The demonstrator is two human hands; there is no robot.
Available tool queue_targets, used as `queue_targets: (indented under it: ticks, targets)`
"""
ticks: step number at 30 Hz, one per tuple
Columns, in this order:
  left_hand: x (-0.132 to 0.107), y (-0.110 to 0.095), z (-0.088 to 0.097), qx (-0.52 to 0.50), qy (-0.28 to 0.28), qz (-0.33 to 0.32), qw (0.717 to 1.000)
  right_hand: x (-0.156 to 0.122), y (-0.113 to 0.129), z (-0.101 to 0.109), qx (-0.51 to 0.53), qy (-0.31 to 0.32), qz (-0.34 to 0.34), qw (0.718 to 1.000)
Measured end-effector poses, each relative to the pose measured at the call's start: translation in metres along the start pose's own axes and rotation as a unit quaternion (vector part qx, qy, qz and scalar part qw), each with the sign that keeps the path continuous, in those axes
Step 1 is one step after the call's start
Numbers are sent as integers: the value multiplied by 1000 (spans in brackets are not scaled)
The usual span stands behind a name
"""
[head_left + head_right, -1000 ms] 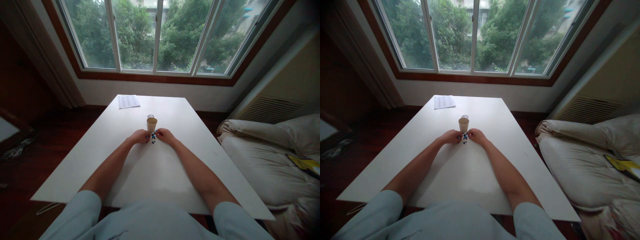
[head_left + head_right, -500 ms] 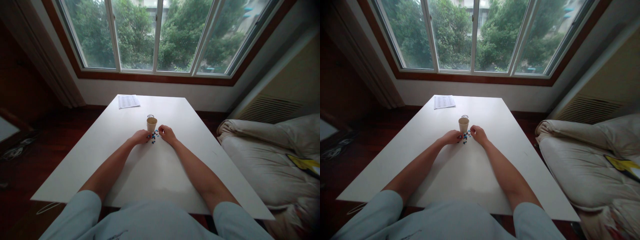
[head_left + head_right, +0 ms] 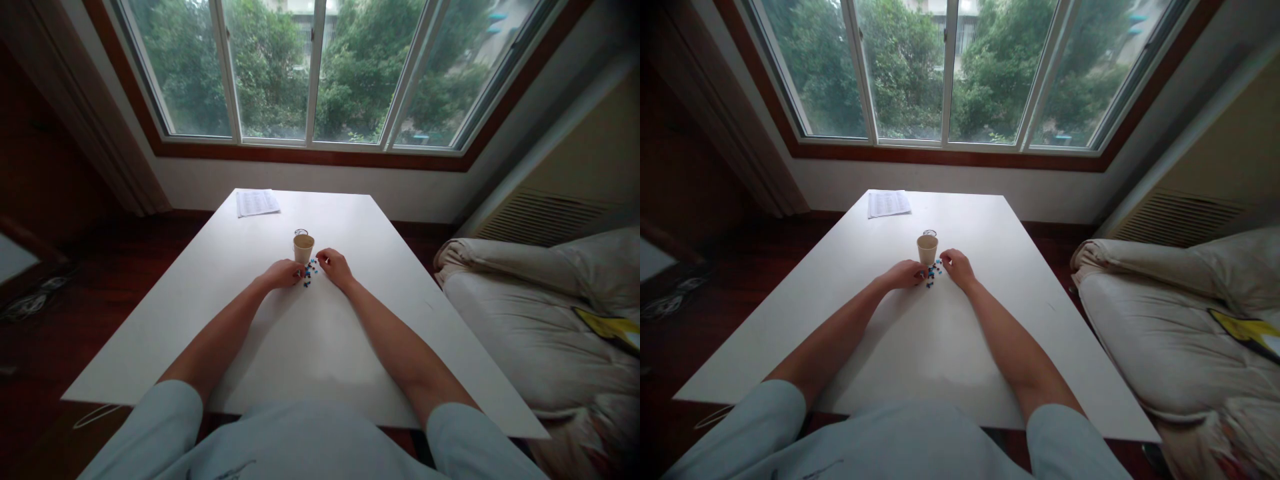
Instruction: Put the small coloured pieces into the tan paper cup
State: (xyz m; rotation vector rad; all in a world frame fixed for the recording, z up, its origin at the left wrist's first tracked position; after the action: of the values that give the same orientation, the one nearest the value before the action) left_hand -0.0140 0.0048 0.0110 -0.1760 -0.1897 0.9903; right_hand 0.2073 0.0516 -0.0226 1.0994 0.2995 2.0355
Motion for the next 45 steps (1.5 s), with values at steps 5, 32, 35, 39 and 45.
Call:
queue_targets:
  ticks: [5, 32, 35, 39, 45]
  targets:
    - [0, 0, -1, 8, -3, 1, 1000, 1, 4, 1, 10, -6, -2, 1000]
    - [35, -15, 14, -506, -361, 228, 749, 0, 14, -1, 25, -28, -46, 998]
    - [35, -12, 14, -483, -359, 243, 761, 0, 15, -1, 28, -30, -48, 998]
    - [34, -8, 12, -483, -355, 245, 762, 0, 15, 0, 34, -32, -55, 997]
    - [36, -3, 5, -475, -352, 235, 772, 0, 17, 0, 54, -39, -74, 995]
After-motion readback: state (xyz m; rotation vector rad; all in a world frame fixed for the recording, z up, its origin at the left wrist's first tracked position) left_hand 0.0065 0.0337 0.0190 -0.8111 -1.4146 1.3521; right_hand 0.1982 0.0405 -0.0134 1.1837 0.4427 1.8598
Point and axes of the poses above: each hand's wrist, its own x-axis towards the middle knuckle, its own z-axis out of the back of the hand, y = z × x, the point moved 1 cm from there along x, towards the middle knuckle, and after that the axes turned 2 degrees about -y, right-handed, at the moved point
